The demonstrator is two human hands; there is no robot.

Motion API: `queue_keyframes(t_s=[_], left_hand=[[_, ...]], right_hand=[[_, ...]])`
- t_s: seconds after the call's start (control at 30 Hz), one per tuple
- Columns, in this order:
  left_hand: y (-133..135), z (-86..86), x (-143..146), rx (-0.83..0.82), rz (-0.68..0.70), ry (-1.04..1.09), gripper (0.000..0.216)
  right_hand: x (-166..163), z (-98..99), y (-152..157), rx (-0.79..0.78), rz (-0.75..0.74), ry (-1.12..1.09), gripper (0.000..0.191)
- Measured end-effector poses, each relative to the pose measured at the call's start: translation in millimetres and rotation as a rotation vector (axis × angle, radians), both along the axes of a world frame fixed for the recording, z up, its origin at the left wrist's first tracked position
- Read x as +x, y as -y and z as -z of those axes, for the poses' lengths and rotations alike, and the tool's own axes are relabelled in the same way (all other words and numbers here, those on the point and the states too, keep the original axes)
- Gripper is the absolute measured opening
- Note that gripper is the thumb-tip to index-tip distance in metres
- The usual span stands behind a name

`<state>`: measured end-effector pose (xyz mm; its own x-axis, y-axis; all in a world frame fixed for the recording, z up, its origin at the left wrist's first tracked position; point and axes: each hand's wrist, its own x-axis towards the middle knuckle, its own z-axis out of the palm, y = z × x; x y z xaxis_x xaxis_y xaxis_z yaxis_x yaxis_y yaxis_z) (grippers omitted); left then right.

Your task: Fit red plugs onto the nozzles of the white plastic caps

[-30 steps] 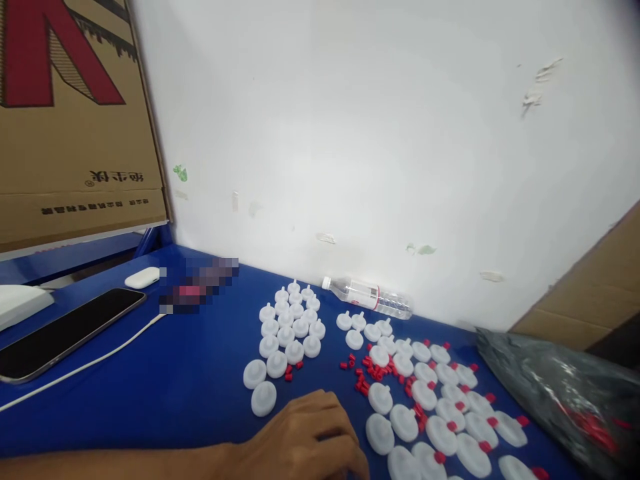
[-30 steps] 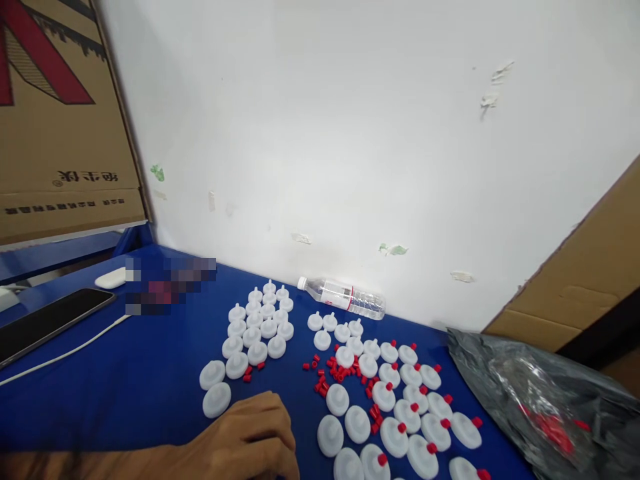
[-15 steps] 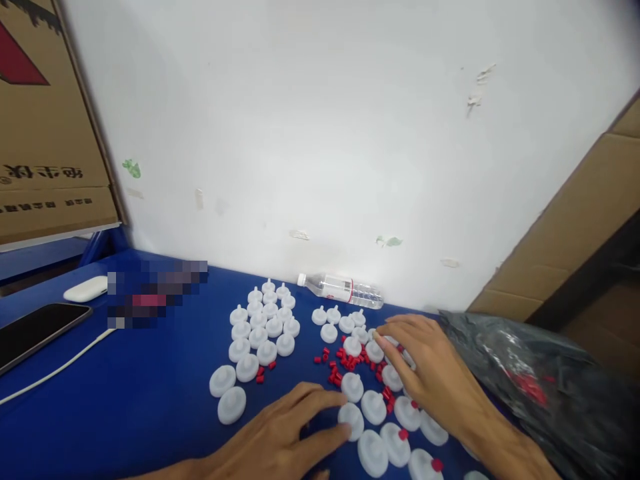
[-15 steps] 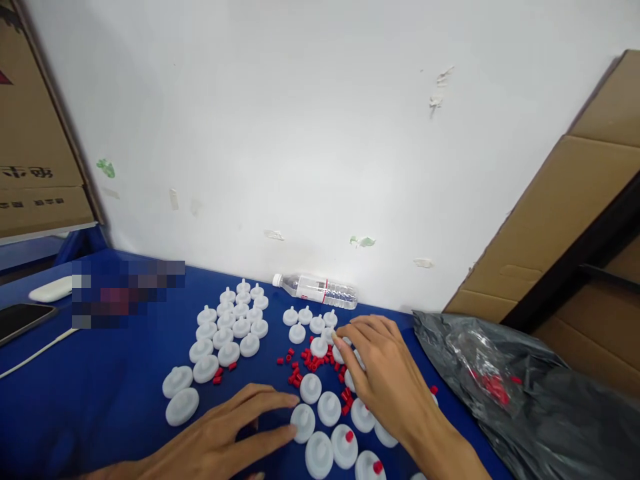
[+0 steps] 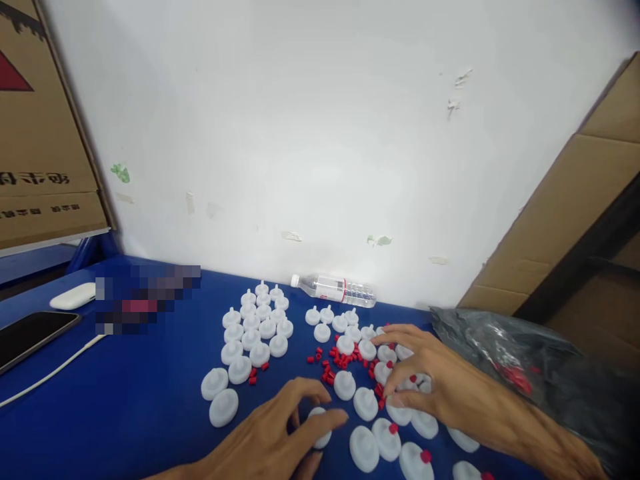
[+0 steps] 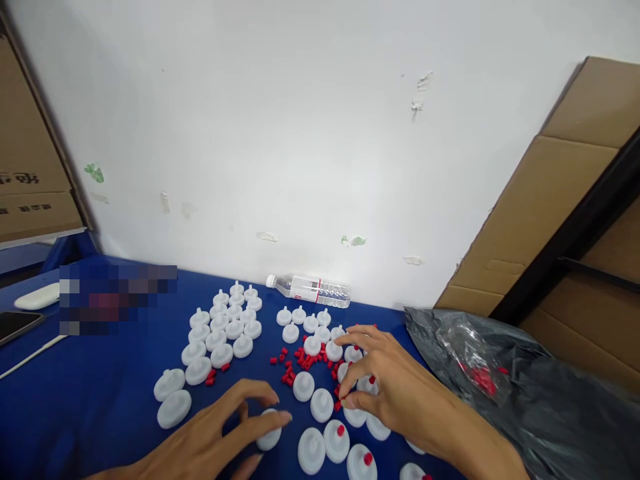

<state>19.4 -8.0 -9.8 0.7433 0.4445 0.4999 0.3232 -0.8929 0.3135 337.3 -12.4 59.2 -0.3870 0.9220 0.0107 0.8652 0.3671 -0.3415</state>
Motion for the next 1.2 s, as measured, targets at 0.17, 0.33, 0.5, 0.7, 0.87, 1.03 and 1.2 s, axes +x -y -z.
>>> queue_keyframes(t_s=[0.17, 0.33, 0.5, 0.7, 0.87, 1.03, 1.2], left_hand=[[-3, 10.7, 1, -0.012, -0.120, -0.082, 0.082], [-2, 10.1, 0, 0.001, -0.124, -0.064, 0.041], [2, 5.5, 2, 0.045, -0.092, 0.066, 0.037], [6, 0.8, 2, 0.005, -0.121, 0.067, 0.046], [0, 1.0, -2, -0.066, -0.068, -0.029, 0.054], [-3, 4.4, -4, 0.016, -0.119, -0.002, 0.047], [-2, 3.2, -3, 0.055, -0.136, 0.011, 0.043]], right_hand=[[-10, 4.3, -4, -0.044, -0.030, 0.042, 0.010], [-24, 2.0, -8, -0.052, -0.046, 0.150, 0.005], [-25, 3.1, -8, -0.040, -0.046, 0.174, 0.005], [-21, 12.7, -8, 0.024, -0.041, 0.150, 0.006], [-21, 13.5, -9, 0.039, -0.108, 0.159, 0.013], [-18, 3.9, -9, 0.063, -0.068, 0.158, 0.024], [-15, 9.0, -9, -0.015, -0.054, 0.173, 0.006]])
